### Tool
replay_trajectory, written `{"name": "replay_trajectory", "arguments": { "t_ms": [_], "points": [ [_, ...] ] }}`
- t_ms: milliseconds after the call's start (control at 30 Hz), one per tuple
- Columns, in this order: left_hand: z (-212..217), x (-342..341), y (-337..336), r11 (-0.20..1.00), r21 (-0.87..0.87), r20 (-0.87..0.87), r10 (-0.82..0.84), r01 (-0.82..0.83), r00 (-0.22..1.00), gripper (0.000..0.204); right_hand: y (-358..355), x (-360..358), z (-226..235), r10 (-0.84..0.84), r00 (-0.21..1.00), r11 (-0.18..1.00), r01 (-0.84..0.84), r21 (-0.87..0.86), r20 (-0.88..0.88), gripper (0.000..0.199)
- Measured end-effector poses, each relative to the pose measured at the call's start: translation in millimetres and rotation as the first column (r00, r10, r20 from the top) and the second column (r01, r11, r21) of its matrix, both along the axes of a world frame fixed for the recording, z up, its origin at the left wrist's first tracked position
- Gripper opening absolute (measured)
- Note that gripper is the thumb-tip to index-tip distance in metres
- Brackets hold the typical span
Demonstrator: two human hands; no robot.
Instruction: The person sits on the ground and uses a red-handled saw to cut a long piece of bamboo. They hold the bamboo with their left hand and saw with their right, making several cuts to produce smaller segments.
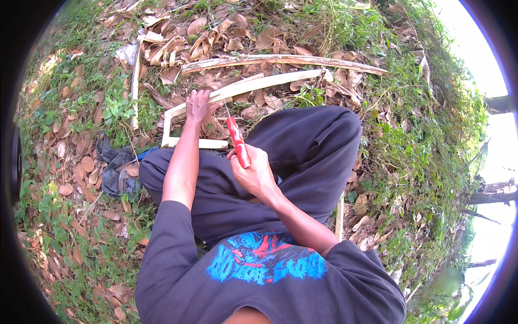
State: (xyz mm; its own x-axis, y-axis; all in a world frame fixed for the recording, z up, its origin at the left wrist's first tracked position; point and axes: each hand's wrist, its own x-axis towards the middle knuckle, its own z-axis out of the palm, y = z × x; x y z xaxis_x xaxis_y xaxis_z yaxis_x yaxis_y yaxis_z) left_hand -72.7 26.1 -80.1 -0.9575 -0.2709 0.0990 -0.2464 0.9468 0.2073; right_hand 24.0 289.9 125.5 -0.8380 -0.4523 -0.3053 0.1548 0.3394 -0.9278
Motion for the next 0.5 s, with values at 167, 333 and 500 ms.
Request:
{"name": "replay_trajectory", "arguments": {
  "t_ms": [167, 333, 500],
  "points": [
    [-2, -7, 1, 0.994, -0.11, 0.008, -0.024, 0.025, 1.0, 0.066, 6, 5, -3, -0.039, 0.999, 0.999, 0.038, -0.019, -0.009, 0.015],
    [-19, -14, -9, 0.998, -0.021, 0.078, -0.055, 0.057, 0.995, 0.068, 10, 5, -16, -0.072, 0.982, 0.993, 0.054, -0.107, -0.177, 0.014],
    [-16, -13, -15, 0.992, 0.107, 0.113, -0.077, 0.065, 0.991, 0.064, 16, -2, -7, -0.009, 0.986, 0.999, 0.004, -0.032, -0.165, 0.017]
  ]
}}
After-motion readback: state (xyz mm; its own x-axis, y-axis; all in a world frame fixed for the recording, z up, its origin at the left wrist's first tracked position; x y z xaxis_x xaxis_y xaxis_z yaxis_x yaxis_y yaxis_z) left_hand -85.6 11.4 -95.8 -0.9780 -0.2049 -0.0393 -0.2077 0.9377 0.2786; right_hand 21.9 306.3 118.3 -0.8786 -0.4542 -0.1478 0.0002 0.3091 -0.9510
